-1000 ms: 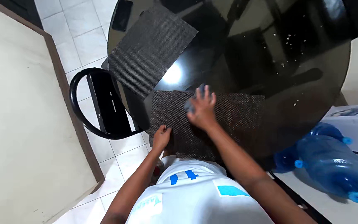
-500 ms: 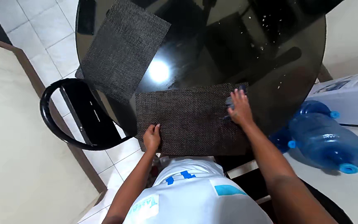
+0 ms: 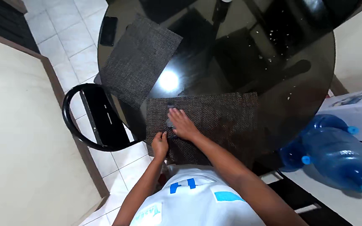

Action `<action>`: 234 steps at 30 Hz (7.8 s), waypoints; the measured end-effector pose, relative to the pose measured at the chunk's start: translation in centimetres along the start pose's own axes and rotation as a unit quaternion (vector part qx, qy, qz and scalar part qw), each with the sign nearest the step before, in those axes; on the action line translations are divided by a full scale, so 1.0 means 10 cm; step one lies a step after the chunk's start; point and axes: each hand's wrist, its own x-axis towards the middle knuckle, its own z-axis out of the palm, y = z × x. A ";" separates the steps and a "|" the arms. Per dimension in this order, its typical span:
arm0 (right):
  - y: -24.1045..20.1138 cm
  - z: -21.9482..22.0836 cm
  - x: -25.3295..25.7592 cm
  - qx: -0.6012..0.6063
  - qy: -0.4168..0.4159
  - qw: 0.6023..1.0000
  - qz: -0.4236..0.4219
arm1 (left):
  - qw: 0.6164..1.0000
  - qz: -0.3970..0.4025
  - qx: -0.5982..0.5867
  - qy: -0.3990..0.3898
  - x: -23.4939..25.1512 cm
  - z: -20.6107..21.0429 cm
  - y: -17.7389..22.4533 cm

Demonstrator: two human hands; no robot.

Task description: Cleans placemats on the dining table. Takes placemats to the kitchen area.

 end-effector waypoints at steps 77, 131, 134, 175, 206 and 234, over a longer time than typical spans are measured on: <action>-0.18 0.04 0.42 -0.077 -0.163 0.955 -0.235 | 0.863 0.406 0.230 -0.194 -0.42 0.55 -0.12; -0.17 -0.43 -0.43 0.057 0.229 0.935 0.266 | 0.981 -0.063 -0.164 -0.086 0.19 -0.64 -0.40; -0.85 0.20 0.35 0.085 0.053 0.995 0.010 | 0.994 0.012 -0.102 -0.023 0.24 -0.48 -0.45; 0.41 -1.25 -2.24 0.484 0.496 0.640 0.332 | 0.957 0.172 -0.233 0.009 0.08 -0.15 -0.12; -0.17 -0.50 -0.67 0.006 0.148 0.984 0.097 | 0.964 -0.032 -0.208 -0.162 -0.37 -0.15 -0.38; 0.83 -0.73 -1.77 0.210 0.497 0.722 0.434 | 0.935 0.304 -0.147 0.109 1.38 -2.01 1.24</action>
